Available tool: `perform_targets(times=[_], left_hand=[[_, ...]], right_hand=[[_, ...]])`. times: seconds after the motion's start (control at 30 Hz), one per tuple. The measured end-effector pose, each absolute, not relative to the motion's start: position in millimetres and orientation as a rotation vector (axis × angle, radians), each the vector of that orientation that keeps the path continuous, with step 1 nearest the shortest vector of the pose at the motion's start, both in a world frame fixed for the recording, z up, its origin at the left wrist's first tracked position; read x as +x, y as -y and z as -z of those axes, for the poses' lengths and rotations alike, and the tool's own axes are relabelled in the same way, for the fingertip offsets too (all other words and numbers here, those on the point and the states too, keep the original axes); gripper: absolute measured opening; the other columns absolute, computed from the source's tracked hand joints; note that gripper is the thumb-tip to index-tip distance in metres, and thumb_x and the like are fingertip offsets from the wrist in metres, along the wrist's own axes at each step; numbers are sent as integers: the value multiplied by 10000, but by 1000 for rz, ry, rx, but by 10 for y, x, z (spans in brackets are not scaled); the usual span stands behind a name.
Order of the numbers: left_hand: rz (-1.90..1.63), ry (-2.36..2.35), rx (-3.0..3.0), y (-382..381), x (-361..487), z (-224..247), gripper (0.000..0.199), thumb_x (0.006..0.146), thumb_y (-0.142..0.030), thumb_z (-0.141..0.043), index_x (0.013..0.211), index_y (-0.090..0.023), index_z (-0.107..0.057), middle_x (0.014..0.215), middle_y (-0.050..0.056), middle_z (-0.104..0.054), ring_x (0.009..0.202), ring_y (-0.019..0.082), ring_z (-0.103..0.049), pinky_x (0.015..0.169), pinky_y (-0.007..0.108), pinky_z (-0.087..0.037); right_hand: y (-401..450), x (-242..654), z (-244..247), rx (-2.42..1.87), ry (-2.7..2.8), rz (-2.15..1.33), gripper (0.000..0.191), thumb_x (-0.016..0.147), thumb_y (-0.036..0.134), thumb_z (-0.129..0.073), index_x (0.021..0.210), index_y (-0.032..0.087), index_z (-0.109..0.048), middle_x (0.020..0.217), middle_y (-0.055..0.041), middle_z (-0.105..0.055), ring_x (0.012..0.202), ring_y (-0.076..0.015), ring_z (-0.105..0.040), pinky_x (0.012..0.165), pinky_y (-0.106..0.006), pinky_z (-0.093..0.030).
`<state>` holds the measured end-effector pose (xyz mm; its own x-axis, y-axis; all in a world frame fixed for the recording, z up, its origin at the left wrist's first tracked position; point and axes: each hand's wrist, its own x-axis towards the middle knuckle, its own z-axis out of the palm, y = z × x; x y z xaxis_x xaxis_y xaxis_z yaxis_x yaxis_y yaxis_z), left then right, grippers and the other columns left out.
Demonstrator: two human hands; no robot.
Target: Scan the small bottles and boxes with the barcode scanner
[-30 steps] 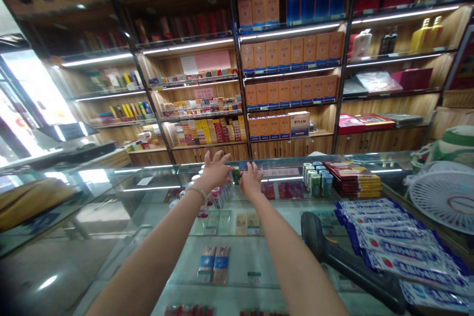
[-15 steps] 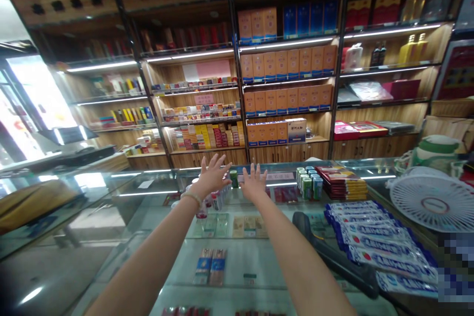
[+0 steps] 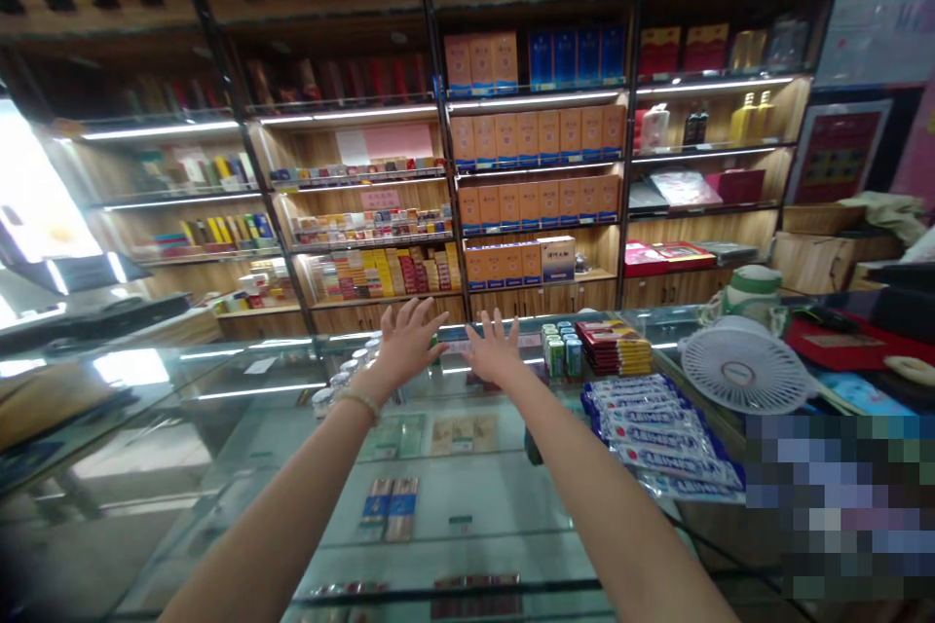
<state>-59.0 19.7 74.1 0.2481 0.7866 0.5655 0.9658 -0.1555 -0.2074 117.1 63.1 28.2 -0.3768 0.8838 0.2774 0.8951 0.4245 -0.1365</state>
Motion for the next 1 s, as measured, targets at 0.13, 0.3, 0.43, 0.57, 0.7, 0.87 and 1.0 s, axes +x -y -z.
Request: perform_targets(times=[0.13,0.3,0.43,0.57,0.7,0.87,1.0], left_hand=[[537,1538,-1995,-139,-345,-750,498,855,-393,-685,1344,-341,-610,1563,104,-434,1456,353,-328,1173,651,-181],[626,1483,-2027,-142,-61,-746,471,870,-397,-660,1335,-331,-620,1548,110,-449,1445,355,-334,1167,635,-191],[676,1488,-2042,-148,149,-750,468,887,-409,-632,1347,-324,-612,1549,105,-444,1445,343,-324,1165,605,-203],[712,1517,-2065,-192,336,-700,456,901,-413,-605,1352,-351,-604,1559,77,-429,1451,333,-303,1177,576,-186],[703,1512,-2109,-298,496,-611,480,896,-415,-605,1374,-376,-582,1572,65,-408,1456,338,-288,1182,573,-167],[666,1479,-2153,-435,694,-508,458,903,-416,-598,1359,-375,-592,1569,70,-409,1449,328,-306,1174,574,-193],[553,1444,-2207,-544,846,-415,465,881,-390,-630,1344,-370,-597,1566,70,-414,1448,328,-309,1164,588,-226]], right_hand=[[-560,1513,-300,-1547,2344,117,590,998,494,-380,1554,308,-313,1688,-109,-86,1542,-375,-30,1154,-716,-5],[-544,1930,-340,-1588,2271,209,577,1004,485,-384,1555,335,-301,1689,-95,-91,1542,-363,-49,1157,-713,-50],[-553,2263,-358,-1624,2213,302,579,999,464,-413,1553,333,-306,1685,-103,-118,1538,-359,-76,1156,-710,-80],[-566,2558,-316,-1669,2177,343,596,979,444,-467,1546,322,-330,1683,-103,-127,1531,-362,-102,1163,-693,-78],[-594,2774,-249,-1694,2176,360,615,958,436,-509,1540,331,-341,1686,-92,-119,1533,-363,-82,1164,-689,-57],[-673,2900,-128,-1700,2169,379,608,948,412,-536,1527,324,-368,1677,-103,-160,1533,-358,-73,1161,-688,-58],[-741,2910,-8,-1677,2184,395,574,954,375,-524,1510,308,-400,1677,-103,-162,1535,-354,-77,1164,-694,-38]])
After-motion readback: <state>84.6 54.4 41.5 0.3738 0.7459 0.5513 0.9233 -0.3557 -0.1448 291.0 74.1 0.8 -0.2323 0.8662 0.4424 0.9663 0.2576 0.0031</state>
